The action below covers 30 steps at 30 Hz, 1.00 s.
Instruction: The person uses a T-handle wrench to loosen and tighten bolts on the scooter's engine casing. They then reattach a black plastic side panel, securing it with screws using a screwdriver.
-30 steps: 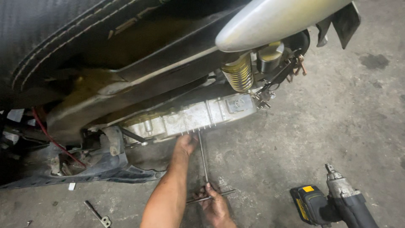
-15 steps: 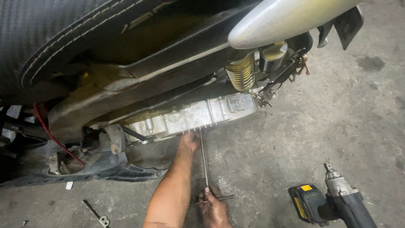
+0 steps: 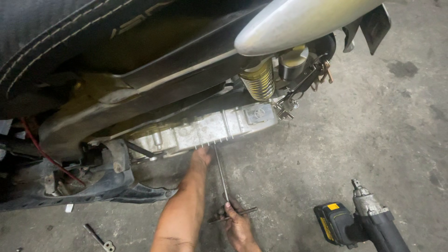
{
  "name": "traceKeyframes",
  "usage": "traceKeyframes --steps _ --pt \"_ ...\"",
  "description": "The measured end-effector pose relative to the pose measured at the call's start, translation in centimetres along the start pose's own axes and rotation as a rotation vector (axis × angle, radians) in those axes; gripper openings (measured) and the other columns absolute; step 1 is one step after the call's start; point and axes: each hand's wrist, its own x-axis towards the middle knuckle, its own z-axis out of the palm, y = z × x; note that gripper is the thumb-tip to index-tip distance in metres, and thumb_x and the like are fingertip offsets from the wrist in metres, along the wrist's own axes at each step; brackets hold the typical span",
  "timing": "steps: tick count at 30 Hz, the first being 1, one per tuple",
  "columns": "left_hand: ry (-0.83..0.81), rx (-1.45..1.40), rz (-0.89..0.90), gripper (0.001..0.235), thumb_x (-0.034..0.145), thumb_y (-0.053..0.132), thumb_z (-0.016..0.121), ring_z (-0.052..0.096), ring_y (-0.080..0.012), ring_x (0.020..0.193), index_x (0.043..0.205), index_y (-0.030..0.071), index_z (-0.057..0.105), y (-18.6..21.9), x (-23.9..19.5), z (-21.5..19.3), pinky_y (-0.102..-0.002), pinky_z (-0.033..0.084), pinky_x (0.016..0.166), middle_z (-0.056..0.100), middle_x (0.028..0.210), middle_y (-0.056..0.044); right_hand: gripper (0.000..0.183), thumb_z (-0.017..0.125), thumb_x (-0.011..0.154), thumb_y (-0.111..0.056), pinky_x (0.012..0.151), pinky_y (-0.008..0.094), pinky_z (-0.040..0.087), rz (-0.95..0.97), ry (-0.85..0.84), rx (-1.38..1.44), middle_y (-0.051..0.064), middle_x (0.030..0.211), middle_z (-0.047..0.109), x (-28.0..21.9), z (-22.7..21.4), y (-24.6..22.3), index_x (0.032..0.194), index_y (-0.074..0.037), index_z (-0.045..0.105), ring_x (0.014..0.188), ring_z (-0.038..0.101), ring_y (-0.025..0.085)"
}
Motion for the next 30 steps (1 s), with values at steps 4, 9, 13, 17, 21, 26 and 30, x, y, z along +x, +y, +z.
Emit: traceKeyframes --steps 4,9,13,17,21,26,30 --pt "-0.021 -0.012 -0.007 0.037 0.098 0.001 0.044 0.063 -0.0362 0.112 0.133 0.000 0.057 -0.4 0.3 0.0 -0.052 0.056 0.094 0.063 0.129 -0.021 0.035 0.072 0.090 -0.015 0.077 0.038 0.052 0.030 0.007 0.045 0.006 0.087 0.067 0.2 0.1 -0.7 0.122 -0.004 0.064 0.082 0.064 0.021" --pt "-0.082 -0.029 -0.015 0.037 0.099 0.003 0.044 0.062 -0.0358 0.112 0.134 0.002 0.056 -0.8 0.1 -0.4 -0.052 0.055 0.093 0.062 0.129 -0.020 0.040 0.071 0.090 -0.015 0.076 0.036 0.051 -0.025 -0.029 -0.022 0.008 0.086 0.067 -0.6 0.0 -1.0 0.127 0.000 0.064 0.080 0.063 0.022" --pt "-0.154 0.004 -0.029 0.037 0.100 0.005 0.044 0.061 -0.0355 0.113 0.135 0.003 0.056 -0.6 0.2 0.1 -0.052 0.054 0.093 0.062 0.130 -0.019 0.047 0.072 0.090 -0.016 0.075 0.035 0.049 -0.048 -0.056 -0.065 0.009 0.085 0.067 -0.8 -0.1 -1.0 0.133 0.001 0.064 0.080 0.063 0.021" --pt "0.045 0.015 -0.077 0.036 0.106 0.004 0.042 0.063 -0.0348 0.118 0.139 -0.007 0.050 -1.0 0.1 -0.8 -0.045 0.057 0.097 0.061 0.134 -0.028 0.050 0.071 0.090 -0.014 0.076 0.035 0.051 -0.046 -0.031 -0.083 0.010 0.088 0.069 -1.2 -0.6 -0.6 0.136 0.004 0.061 0.082 0.064 0.022" --pt "-0.018 0.075 0.024 0.040 0.099 -0.006 0.039 0.064 -0.0380 0.111 0.135 0.000 0.055 -1.1 0.6 0.3 -0.053 0.058 0.092 0.062 0.129 -0.023 0.049 0.070 0.091 -0.014 0.077 0.036 0.051 -0.057 -0.031 -0.082 0.010 0.090 0.069 -1.0 0.0 -1.1 0.136 0.005 0.061 0.083 0.065 0.022" --pt "-0.020 0.088 0.111 0.036 0.100 -0.004 0.042 0.065 -0.0365 0.111 0.133 0.003 0.056 -1.4 0.1 0.7 -0.056 0.059 0.094 0.062 0.129 -0.020 0.051 0.071 0.090 -0.016 0.078 0.036 0.053 -0.044 0.003 -0.112 0.008 0.095 0.069 -1.4 0.7 -1.1 0.137 0.002 0.061 0.084 0.065 0.020" --pt "-0.039 -0.067 0.015 0.035 0.101 0.001 0.040 0.065 -0.0355 0.112 0.132 0.002 0.057 -1.0 -0.2 0.6 -0.053 0.059 0.096 0.064 0.129 -0.020 0.050 0.072 0.090 -0.016 0.075 0.034 0.051 -0.060 -0.011 -0.114 0.007 0.097 0.068 -0.9 1.1 -0.9 0.136 0.003 0.061 0.084 0.065 0.020"
